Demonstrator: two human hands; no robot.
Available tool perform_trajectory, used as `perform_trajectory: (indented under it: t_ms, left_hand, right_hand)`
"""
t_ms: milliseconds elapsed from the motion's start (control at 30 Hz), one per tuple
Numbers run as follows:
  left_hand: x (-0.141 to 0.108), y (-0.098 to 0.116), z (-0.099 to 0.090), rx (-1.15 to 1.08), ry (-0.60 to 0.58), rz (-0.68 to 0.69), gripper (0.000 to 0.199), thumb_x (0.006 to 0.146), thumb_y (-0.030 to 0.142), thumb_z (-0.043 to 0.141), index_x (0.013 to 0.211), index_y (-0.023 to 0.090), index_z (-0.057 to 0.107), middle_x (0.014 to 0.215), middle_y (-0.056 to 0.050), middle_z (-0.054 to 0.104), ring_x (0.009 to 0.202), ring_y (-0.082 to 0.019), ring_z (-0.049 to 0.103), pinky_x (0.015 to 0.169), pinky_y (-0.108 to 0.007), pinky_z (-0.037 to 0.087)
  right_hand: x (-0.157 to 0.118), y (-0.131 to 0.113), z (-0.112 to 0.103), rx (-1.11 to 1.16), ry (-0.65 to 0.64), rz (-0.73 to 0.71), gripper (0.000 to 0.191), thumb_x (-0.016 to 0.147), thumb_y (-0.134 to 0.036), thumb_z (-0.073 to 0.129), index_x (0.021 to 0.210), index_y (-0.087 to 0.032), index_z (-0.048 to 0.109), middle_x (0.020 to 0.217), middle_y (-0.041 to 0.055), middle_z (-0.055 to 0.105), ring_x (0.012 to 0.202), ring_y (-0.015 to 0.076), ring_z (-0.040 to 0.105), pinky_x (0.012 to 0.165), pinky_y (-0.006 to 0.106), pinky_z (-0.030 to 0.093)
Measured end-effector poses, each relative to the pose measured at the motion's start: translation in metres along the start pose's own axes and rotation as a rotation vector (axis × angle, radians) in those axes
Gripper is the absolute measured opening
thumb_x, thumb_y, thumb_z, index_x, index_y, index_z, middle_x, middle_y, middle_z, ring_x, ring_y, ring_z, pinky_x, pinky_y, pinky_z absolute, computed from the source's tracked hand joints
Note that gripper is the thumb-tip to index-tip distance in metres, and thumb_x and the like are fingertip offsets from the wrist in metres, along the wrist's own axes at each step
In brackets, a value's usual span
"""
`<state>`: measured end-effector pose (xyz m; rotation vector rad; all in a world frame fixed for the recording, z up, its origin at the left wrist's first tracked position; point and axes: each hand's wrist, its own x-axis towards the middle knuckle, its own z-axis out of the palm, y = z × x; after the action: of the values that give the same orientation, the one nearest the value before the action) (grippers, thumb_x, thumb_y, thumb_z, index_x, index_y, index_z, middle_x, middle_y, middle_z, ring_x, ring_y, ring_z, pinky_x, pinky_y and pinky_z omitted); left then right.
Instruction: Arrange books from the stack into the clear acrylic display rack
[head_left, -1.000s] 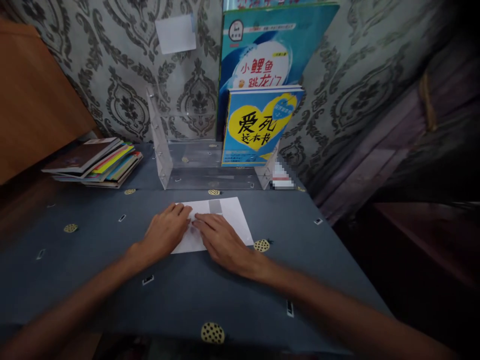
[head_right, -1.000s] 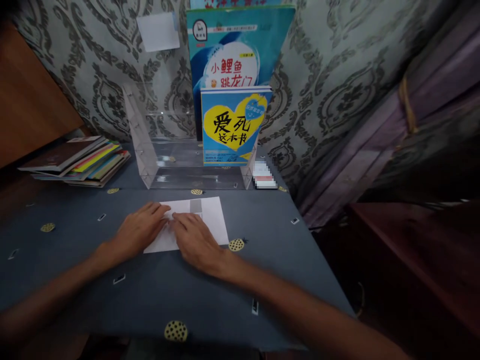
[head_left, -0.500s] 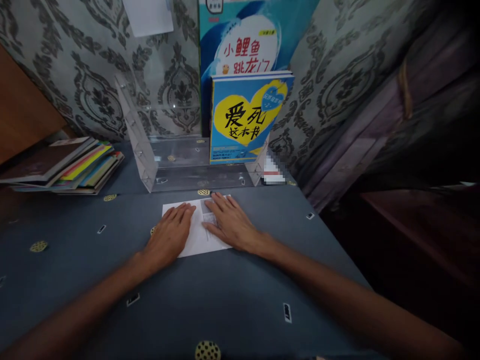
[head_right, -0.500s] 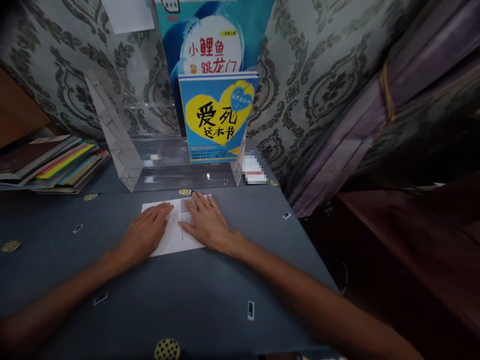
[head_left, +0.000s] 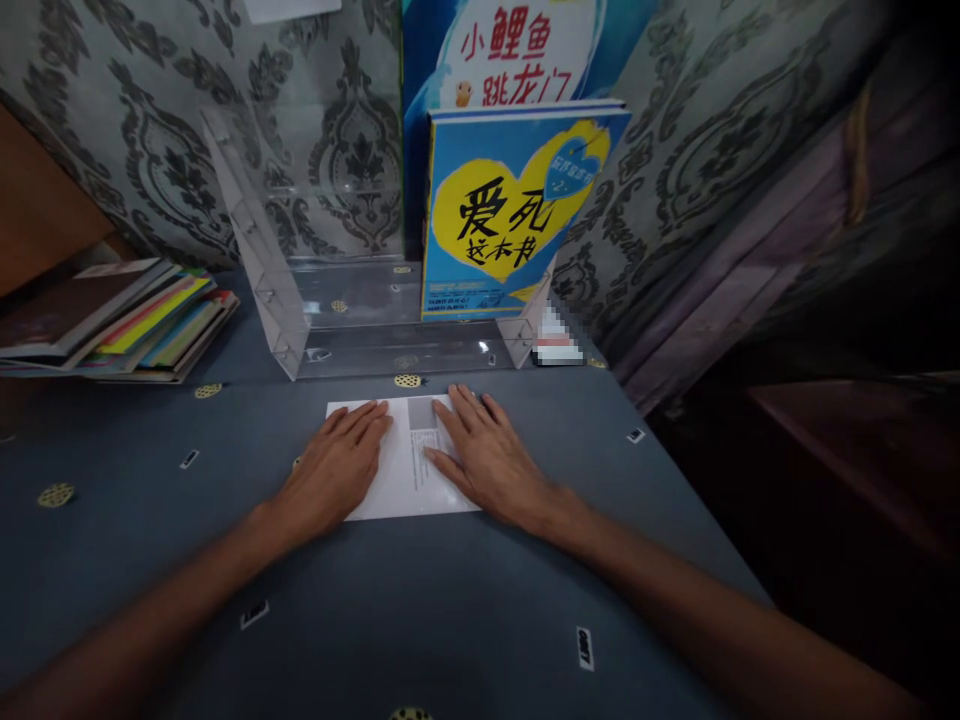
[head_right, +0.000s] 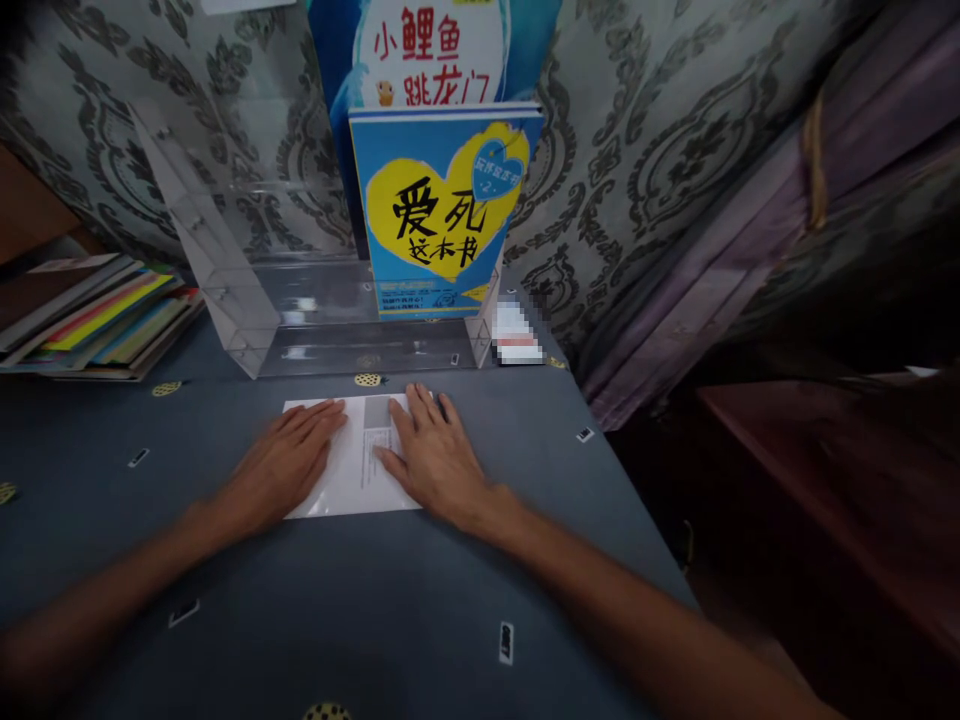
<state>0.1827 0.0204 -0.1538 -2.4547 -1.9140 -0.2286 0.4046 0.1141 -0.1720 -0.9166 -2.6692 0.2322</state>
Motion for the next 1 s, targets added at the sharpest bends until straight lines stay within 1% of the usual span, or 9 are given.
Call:
perform_trajectory:
  t_ms: [167, 467, 533, 600, 700, 800, 867, 933, 1000]
  left_hand:
    - [-0.004, 0.002, -0.006, 0.106, 0.007, -0.115, 0.040, 0.102, 0.028, 0.036, 0.134, 0.014, 0.055, 0.147, -0.016, 0.057, 0.139, -0.028, 0.049, 0.112, -0.050, 0.042]
    - [-0.009, 0.008, -0.024, 0.279, -0.065, -0.298, 0.043, 0.102, 0.032, 0.041, 0.135, 0.007, 0.055, 0.143, -0.021, 0.059, 0.130, -0.039, 0.054, 0.092, -0.055, 0.050]
    - [-0.009, 0.008, -0.026, 0.292, -0.060, -0.304, 0.043, 0.102, 0.032, 0.041, 0.135, 0.007, 0.055, 0.143, -0.020, 0.059, 0.129, -0.039, 0.054, 0.091, -0.055, 0.050]
    - [-0.010, 0.008, -0.025, 0.294, -0.045, -0.287, 0.042, 0.102, 0.031, 0.042, 0.134, 0.007, 0.056, 0.142, -0.020, 0.059, 0.129, -0.039, 0.054, 0.092, -0.055, 0.049]
    - [-0.012, 0.005, -0.021, 0.291, -0.010, -0.256, 0.042, 0.102, 0.031, 0.042, 0.133, 0.007, 0.057, 0.141, -0.021, 0.060, 0.129, -0.038, 0.055, 0.094, -0.055, 0.047]
    - [-0.013, 0.003, -0.017, 0.280, 0.026, -0.236, 0.042, 0.103, 0.031, 0.040, 0.132, 0.007, 0.057, 0.140, -0.022, 0.061, 0.129, -0.039, 0.054, 0.094, -0.055, 0.046]
    - [-0.013, 0.003, -0.016, 0.277, 0.038, -0.232, 0.042, 0.102, 0.032, 0.040, 0.132, 0.007, 0.058, 0.139, -0.023, 0.061, 0.129, -0.039, 0.054, 0.093, -0.055, 0.046]
    - [-0.013, 0.002, -0.016, 0.279, 0.042, -0.230, 0.042, 0.102, 0.031, 0.040, 0.131, 0.006, 0.058, 0.139, -0.023, 0.061, 0.128, -0.039, 0.055, 0.093, -0.055, 0.046]
    - [-0.013, 0.002, -0.016, 0.283, 0.042, -0.227, 0.042, 0.102, 0.031, 0.040, 0.132, 0.007, 0.057, 0.138, -0.023, 0.062, 0.128, -0.038, 0.055, 0.093, -0.054, 0.046]
  right_hand:
    - [0.000, -0.001, -0.002, -0.024, -0.017, 0.002, 0.058, 0.101, -0.047, 0.046, 0.144, -0.009, 0.049, 0.157, 0.0249, 0.041, 0.149, 0.0381, 0.034, 0.119, 0.061, 0.030]
    - [0.002, -0.007, -0.012, -0.091, -0.084, 0.024, 0.058, 0.102, -0.045, 0.045, 0.145, -0.007, 0.049, 0.157, 0.0257, 0.041, 0.149, 0.0377, 0.035, 0.120, 0.058, 0.031]
    - [0.002, -0.008, -0.014, -0.107, -0.087, 0.028, 0.058, 0.102, -0.046, 0.045, 0.145, -0.007, 0.049, 0.157, 0.0250, 0.041, 0.148, 0.0371, 0.036, 0.120, 0.057, 0.032]
    - [0.003, -0.009, -0.016, -0.114, -0.098, 0.022, 0.058, 0.102, -0.046, 0.045, 0.145, -0.008, 0.050, 0.156, 0.0240, 0.043, 0.149, 0.0373, 0.035, 0.119, 0.060, 0.031]
    - [0.009, -0.019, -0.020, -0.080, -0.150, -0.053, 0.054, 0.103, -0.042, 0.043, 0.146, -0.010, 0.049, 0.156, 0.0215, 0.045, 0.150, 0.0356, 0.033, 0.120, 0.064, 0.028]
    - [0.019, -0.037, -0.019, -0.009, -0.207, -0.187, 0.054, 0.105, -0.042, 0.041, 0.149, -0.011, 0.045, 0.157, 0.0193, 0.043, 0.151, 0.0304, 0.034, 0.123, 0.059, 0.026]
    - [0.026, -0.047, -0.016, 0.024, -0.211, -0.250, 0.055, 0.105, -0.042, 0.042, 0.149, -0.009, 0.044, 0.157, 0.0197, 0.042, 0.151, 0.0292, 0.034, 0.125, 0.056, 0.024]
    - [0.032, -0.052, -0.011, 0.046, -0.193, -0.271, 0.057, 0.104, -0.043, 0.045, 0.149, -0.007, 0.044, 0.157, 0.0209, 0.042, 0.151, 0.0297, 0.033, 0.126, 0.054, 0.023]
    - [0.035, -0.050, -0.007, 0.052, -0.178, -0.250, 0.060, 0.103, -0.044, 0.047, 0.148, -0.006, 0.045, 0.157, 0.0222, 0.042, 0.151, 0.0307, 0.032, 0.125, 0.054, 0.024]
